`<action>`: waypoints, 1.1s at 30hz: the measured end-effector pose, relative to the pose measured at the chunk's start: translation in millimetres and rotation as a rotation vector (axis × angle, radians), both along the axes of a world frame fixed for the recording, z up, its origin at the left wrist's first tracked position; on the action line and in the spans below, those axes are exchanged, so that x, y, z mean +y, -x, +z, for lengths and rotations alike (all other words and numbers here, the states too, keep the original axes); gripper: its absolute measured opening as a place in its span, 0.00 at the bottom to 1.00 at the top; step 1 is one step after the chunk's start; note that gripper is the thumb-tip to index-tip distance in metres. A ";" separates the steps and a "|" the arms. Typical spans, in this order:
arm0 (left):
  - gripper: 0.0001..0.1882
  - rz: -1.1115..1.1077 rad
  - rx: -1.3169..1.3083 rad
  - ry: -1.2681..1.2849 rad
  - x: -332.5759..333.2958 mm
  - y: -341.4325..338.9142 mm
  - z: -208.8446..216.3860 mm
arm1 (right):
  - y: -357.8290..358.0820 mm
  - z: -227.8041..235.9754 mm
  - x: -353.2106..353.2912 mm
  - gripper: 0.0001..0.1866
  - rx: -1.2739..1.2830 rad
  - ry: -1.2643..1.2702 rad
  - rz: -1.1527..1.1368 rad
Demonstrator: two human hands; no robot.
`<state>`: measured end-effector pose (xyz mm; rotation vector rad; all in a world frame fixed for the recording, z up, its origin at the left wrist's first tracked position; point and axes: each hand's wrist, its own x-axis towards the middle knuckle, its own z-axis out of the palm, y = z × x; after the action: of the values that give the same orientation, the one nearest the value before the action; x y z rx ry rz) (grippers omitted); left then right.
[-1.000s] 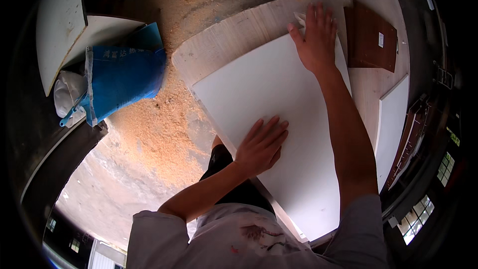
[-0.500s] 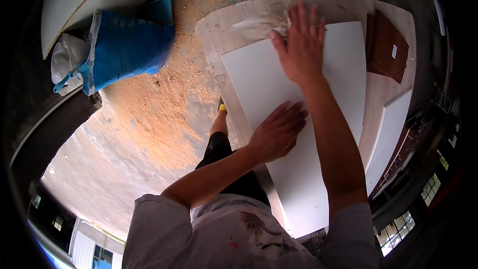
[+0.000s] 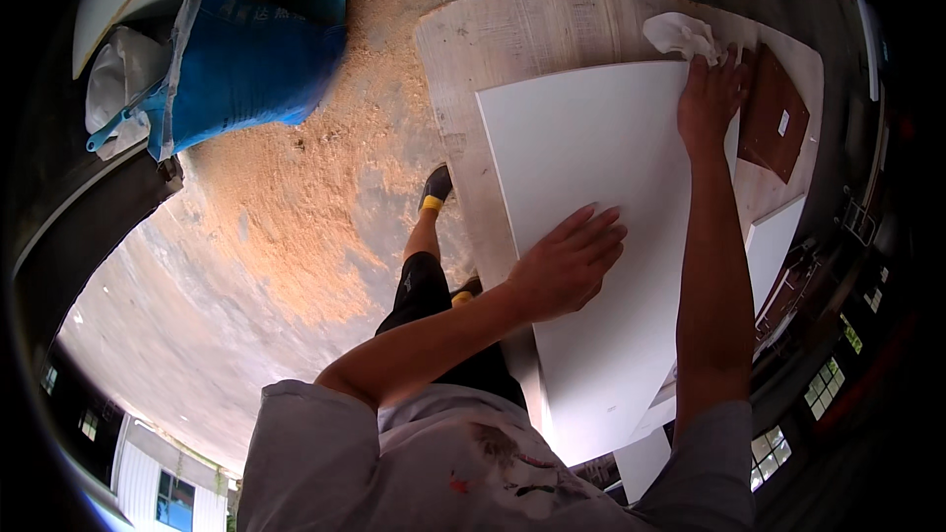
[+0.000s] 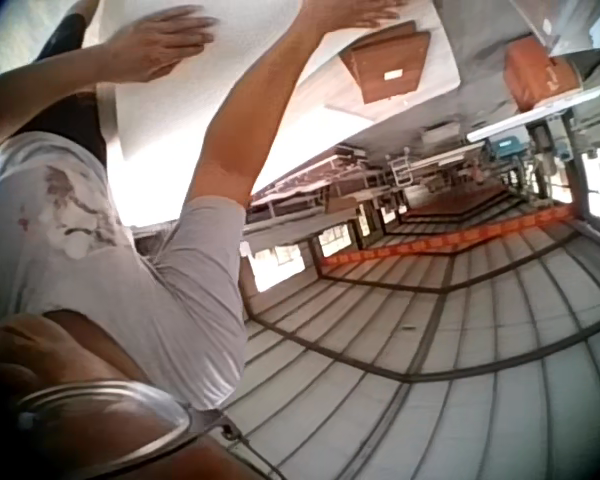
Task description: The person positions white wooden panels on a stand, retrieves a cloth from the floor, and wipes the surfaces of the panels by hand.
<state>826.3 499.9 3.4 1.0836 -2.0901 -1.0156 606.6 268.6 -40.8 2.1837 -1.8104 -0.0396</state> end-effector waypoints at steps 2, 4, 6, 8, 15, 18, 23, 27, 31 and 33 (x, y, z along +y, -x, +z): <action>0.22 -0.009 -0.022 -0.011 2.7 -0.4 -2.0 | -12.5 3.8 -5.4 0.20 0.061 -0.102 -0.065; 0.22 -0.037 -0.053 -0.030 -0.9 -1.5 -3.2 | -77.0 -6.7 25.6 0.24 -0.115 -0.103 -0.028; 0.23 0.055 0.107 -0.198 3.0 -2.8 -14.2 | -202.9 20.3 75.5 0.28 -0.338 -0.230 0.207; 0.26 0.014 0.080 -0.177 18.0 3.5 -28.8 | -238.8 35.8 94.7 0.30 -0.378 -0.329 0.306; 0.26 0.003 0.194 -0.408 62.4 -3.9 -10.1 | -210.8 48.2 167.1 0.37 -0.352 -0.460 0.191; 0.24 -0.059 0.082 -0.271 60.9 -5.9 -4.2 | -239.2 47.3 128.2 0.33 -0.397 -0.361 0.292; 0.23 -0.116 0.092 -0.058 56.5 -6.1 -7.1 | -253.3 49.2 31.5 0.17 -1.267 -0.656 0.142; 0.21 -0.084 0.025 -0.017 56.8 -9.6 -8.1 | -161.1 103.9 48.2 0.15 -1.267 -0.052 0.019; 0.24 -0.130 -0.036 -0.039 62.1 -1.8 -7.8 | -102.0 95.5 83.2 0.23 -0.726 -0.111 -0.025; 0.24 -0.148 -0.023 -0.037 57.4 -4.2 -7.5 | -102.6 87.7 99.7 0.29 -0.655 -0.380 0.085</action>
<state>830.5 557.2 -4.2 0.9741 -2.2045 -1.1212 709.2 368.3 47.0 2.7701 -2.1720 0.4327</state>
